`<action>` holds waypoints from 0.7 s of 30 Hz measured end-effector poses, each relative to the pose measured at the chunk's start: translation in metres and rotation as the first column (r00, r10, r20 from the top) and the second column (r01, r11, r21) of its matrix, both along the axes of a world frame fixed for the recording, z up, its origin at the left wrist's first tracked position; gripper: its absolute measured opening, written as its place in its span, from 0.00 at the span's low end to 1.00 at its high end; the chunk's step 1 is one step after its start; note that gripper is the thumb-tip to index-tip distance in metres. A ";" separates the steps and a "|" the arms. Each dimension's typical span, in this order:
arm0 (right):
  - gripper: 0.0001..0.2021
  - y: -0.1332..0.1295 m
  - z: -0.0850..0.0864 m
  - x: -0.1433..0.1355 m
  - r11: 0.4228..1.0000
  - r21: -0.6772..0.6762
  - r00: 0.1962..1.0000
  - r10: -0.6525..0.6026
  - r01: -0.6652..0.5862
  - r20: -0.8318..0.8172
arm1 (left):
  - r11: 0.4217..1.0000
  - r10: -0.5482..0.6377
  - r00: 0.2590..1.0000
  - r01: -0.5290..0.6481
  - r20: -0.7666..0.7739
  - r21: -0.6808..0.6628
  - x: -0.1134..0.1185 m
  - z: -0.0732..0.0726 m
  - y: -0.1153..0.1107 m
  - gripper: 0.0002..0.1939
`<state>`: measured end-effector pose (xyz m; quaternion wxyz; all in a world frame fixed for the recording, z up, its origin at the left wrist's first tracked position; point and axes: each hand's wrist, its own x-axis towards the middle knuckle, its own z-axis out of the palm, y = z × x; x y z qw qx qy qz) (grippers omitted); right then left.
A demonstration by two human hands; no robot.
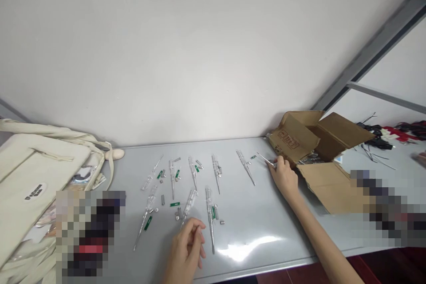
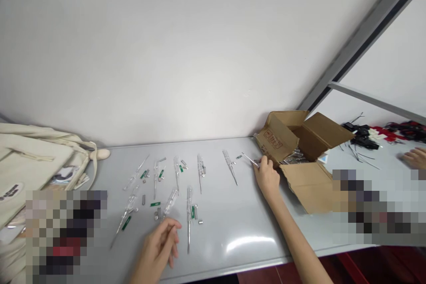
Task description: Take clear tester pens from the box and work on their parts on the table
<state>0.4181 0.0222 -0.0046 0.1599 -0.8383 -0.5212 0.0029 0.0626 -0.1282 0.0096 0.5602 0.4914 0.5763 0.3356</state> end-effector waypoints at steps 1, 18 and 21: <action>0.13 0.001 -0.004 0.002 1.000 0.023 0.999 0.011 -0.010 -0.033 | 1.000 -0.013 1.000 0.013 0.005 -0.001 0.002 0.001 -0.001 0.26; 0.22 0.040 0.009 -0.037 0.953 0.198 0.896 0.285 -0.228 -0.340 | 0.995 0.078 0.997 -0.078 0.009 0.054 0.004 0.014 -0.011 0.25; 0.23 0.039 0.009 -0.036 0.953 0.200 0.892 0.287 -0.228 -0.348 | 0.995 0.086 0.996 -0.087 0.023 0.050 0.005 0.015 -0.011 0.25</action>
